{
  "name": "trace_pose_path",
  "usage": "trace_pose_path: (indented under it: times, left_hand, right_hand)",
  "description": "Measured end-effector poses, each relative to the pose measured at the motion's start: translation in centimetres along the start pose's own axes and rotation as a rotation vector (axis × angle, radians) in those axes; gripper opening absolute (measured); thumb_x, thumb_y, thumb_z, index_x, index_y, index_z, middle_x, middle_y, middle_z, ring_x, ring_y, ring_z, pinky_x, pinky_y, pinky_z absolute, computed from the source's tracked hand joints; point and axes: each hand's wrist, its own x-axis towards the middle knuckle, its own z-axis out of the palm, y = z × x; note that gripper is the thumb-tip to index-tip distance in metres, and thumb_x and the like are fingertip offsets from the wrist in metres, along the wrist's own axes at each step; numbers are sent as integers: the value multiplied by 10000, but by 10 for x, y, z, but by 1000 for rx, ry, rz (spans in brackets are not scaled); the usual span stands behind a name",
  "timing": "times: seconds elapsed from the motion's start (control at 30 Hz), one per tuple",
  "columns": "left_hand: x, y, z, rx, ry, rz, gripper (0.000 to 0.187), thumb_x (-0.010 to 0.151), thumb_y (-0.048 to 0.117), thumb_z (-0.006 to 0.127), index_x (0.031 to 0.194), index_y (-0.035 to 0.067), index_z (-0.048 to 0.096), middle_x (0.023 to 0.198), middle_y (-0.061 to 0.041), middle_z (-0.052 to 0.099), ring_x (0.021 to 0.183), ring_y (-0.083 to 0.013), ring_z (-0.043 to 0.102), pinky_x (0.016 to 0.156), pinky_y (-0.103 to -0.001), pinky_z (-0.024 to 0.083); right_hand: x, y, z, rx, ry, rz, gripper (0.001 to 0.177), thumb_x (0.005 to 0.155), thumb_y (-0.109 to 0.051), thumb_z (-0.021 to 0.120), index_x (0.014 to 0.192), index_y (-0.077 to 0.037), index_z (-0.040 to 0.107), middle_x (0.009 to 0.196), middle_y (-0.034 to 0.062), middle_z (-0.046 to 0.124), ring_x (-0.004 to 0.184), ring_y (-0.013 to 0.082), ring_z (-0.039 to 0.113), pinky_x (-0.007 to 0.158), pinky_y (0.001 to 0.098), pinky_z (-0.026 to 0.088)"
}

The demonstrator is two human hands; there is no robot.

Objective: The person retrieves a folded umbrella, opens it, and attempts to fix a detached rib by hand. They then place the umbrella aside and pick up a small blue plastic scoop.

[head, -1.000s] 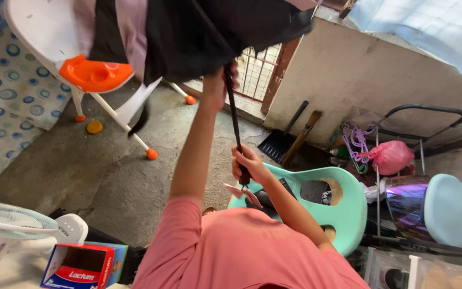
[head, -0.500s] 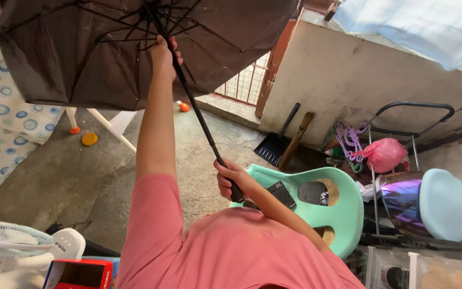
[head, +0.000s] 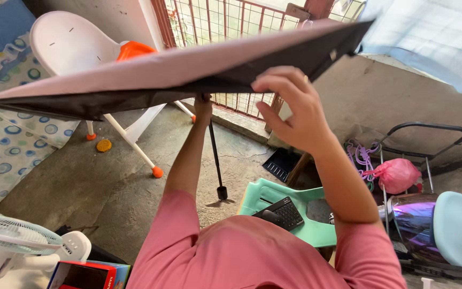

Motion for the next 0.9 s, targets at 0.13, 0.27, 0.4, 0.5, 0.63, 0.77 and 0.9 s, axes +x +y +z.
trace_pose_path:
  times: [0.13,0.27,0.4,0.5,0.63,0.77,0.9]
  left_hand:
    - [-20,-40,2,29,-29,231,168,1090,198,561,1138,54,634,943,-84,657,882,-187,588,820,-348,496]
    - [-26,-55,-21,230,13,273,175,1058,204,601,1149,57,626,985,-106,686,911,-197,621,796,-384,515]
    - [-46,-44,-50,289,125,259,362,997,222,617,1311,52,564,1036,-114,666,907,-199,596,733,-407,500]
    - [-49,-40,-72,565,233,-209,389,997,348,625,1311,127,563,922,-158,703,800,-317,670,651,-450,485]
    - [-41,-57,-89,203,294,-328,402,995,383,611,1289,113,566,926,-148,685,735,-328,632,606,-450,452]
    - [-21,-52,-101,81,385,-363,391,988,410,609,1243,113,591,906,-103,688,684,-289,602,566,-424,428]
    - [-2,-34,-114,-27,453,-372,388,982,436,608,1196,113,616,887,-58,690,633,-250,572,526,-398,403]
  right_hand:
    - [64,-5,34,-326,-207,-237,864,725,-333,874,1484,-174,494,1476,214,496,1318,430,514,1062,573,374]
    - [74,14,93,-300,-618,224,734,836,-103,733,1505,-248,468,1225,173,658,1034,313,677,874,480,550]
    - [60,55,101,-292,-414,90,182,930,25,693,1061,-102,701,943,71,752,799,160,742,750,259,628]
    - [55,68,63,-255,-50,-78,213,946,86,660,1076,-60,746,1044,80,754,875,196,736,762,280,638]
    - [52,49,15,-189,128,-250,191,998,111,651,1081,-53,701,1136,103,734,966,212,752,818,277,650]
    - [20,14,-36,310,205,9,203,1060,156,577,1129,4,692,1052,169,716,781,179,727,650,277,604]
    - [-41,7,-43,656,171,161,123,1067,41,621,1174,-21,627,1060,94,730,788,97,711,702,231,598]
